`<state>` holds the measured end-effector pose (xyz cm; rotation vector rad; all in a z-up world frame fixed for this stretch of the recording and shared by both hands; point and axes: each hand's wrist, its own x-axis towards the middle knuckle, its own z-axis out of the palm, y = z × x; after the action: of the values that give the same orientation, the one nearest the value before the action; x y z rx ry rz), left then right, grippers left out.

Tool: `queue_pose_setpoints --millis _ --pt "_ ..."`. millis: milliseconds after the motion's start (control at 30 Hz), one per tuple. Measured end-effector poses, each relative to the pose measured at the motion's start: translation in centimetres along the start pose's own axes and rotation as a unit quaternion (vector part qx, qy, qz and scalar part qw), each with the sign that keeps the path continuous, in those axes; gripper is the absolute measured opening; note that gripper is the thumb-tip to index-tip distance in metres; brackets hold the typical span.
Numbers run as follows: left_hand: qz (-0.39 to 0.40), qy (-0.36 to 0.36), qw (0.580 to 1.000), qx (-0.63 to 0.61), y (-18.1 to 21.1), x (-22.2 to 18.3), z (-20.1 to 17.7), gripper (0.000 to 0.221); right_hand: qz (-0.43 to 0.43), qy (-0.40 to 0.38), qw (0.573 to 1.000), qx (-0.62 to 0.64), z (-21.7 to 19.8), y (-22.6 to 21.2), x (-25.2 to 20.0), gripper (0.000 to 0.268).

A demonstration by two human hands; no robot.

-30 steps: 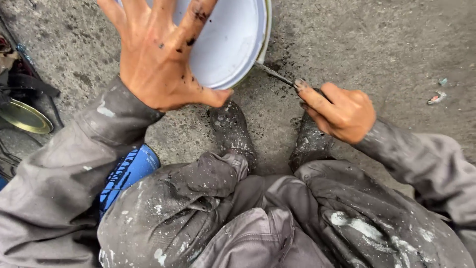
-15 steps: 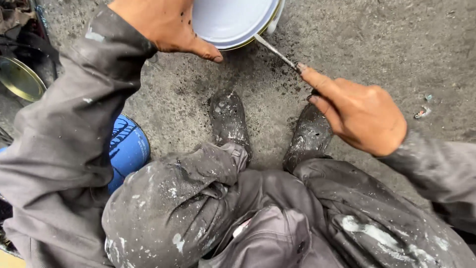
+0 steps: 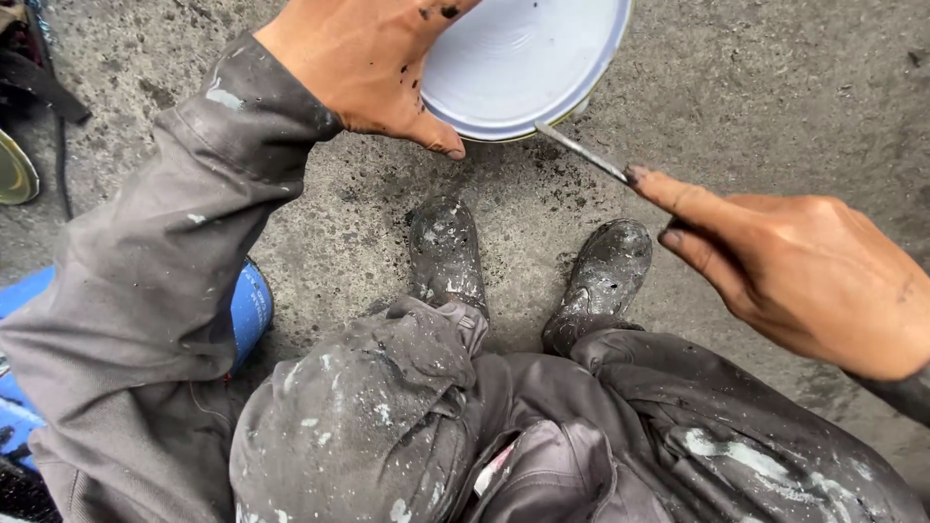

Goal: Opening a paint can with a screwdriver and mixing the contents into a barrel using a power drill.

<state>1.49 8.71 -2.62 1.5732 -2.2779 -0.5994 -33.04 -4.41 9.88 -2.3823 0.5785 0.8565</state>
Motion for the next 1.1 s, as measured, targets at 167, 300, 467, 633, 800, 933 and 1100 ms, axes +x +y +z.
queue_pose_setpoints --millis 167,300,467,633,800,933,1100 --pt "-0.036 -0.049 0.997 -0.037 0.4 0.5 -0.3 0.097 0.023 -0.034 0.999 -0.027 -0.3 -0.9 -0.4 0.061" --pt "0.021 0.066 0.997 -0.015 0.0 0.3 0.0 0.1 0.086 -0.096 0.991 -0.028 -1.5 -2.3 0.3 0.069" --pt "0.023 0.056 0.998 0.002 -0.5 0.1 0.9 0.097 0.059 -0.057 0.996 -0.027 0.1 -1.0 0.2 0.065" --pt "0.023 0.058 0.998 -0.003 0.7 0.8 -0.2 0.087 0.026 -0.005 0.999 -0.019 5.0 1.4 1.3 0.06" --pt "0.027 0.104 0.994 -0.014 0.6 0.0 0.9 0.078 -0.126 0.24 0.93 0.249 13.2 1.2 3.6 0.052" --pt "0.02 0.088 0.996 -0.017 0.7 -0.4 1.3 0.077 -0.134 0.29 0.891 0.324 19.0 0.9 6.1 0.051" --pt "0.029 0.088 0.995 0.048 1.4 0.4 0.4 0.085 -0.123 0.332 0.87 0.344 24.0 1.5 9.5 0.057"
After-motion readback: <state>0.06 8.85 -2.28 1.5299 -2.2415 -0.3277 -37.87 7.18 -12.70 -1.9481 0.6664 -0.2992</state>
